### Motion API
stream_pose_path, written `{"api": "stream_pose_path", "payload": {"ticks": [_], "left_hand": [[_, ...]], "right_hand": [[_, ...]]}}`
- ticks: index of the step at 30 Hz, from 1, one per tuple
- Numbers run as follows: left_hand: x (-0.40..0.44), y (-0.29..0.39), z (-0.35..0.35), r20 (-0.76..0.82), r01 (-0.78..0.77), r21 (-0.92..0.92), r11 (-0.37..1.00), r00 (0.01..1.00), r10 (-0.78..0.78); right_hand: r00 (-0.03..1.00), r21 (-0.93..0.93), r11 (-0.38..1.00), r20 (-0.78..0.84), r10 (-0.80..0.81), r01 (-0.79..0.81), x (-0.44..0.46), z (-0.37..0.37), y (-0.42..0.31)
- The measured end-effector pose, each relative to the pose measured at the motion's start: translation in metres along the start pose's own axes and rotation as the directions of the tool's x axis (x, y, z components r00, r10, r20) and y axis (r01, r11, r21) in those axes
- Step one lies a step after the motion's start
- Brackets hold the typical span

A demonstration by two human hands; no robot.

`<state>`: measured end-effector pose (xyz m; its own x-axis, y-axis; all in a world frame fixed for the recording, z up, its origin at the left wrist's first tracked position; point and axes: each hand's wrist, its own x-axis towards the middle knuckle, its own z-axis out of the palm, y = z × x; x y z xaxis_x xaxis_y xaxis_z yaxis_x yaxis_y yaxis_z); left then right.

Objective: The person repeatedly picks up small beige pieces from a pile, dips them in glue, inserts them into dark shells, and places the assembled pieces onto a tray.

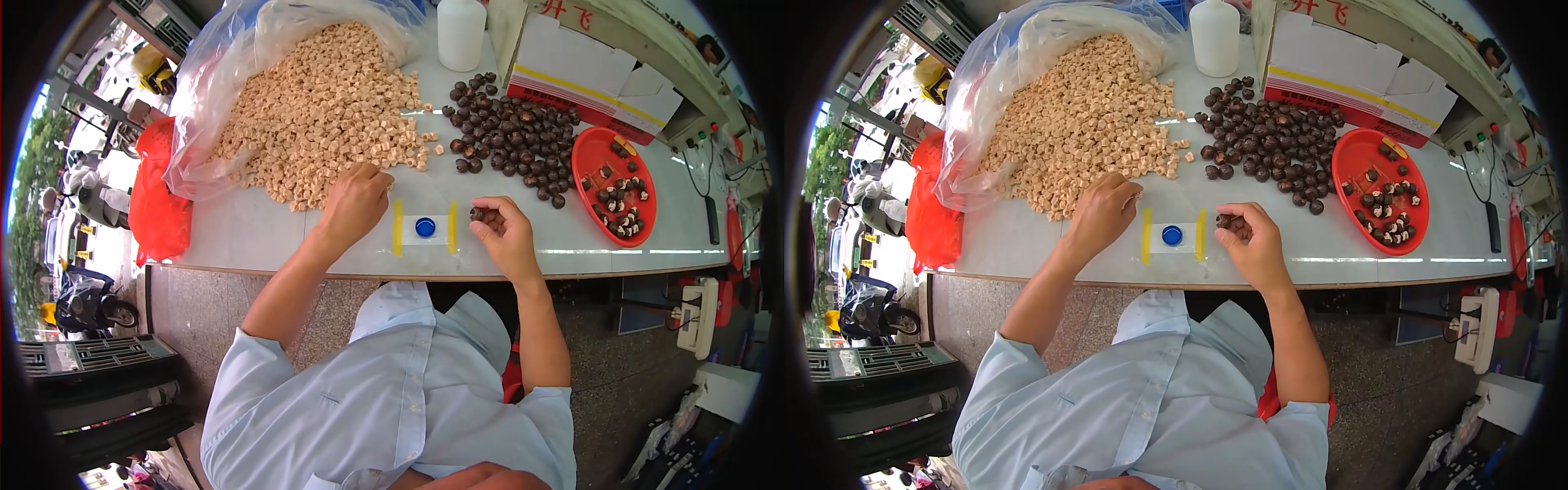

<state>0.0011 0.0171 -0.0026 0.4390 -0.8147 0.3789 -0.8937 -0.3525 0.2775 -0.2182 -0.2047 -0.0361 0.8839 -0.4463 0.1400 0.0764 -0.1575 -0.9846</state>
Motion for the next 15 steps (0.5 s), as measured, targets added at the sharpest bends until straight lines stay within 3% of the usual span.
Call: {"api": "stream_pose_path", "payload": {"ticks": [15], "left_hand": [[0.0101, 0.0075, -0.006, 0.036, 0.031, -0.075, 0.997, 0.999, -0.028]], "right_hand": [[0.999, -0.016, 1.0, -0.028, -0.018, 0.017, -0.0006, 0.0001, -0.005]]}}
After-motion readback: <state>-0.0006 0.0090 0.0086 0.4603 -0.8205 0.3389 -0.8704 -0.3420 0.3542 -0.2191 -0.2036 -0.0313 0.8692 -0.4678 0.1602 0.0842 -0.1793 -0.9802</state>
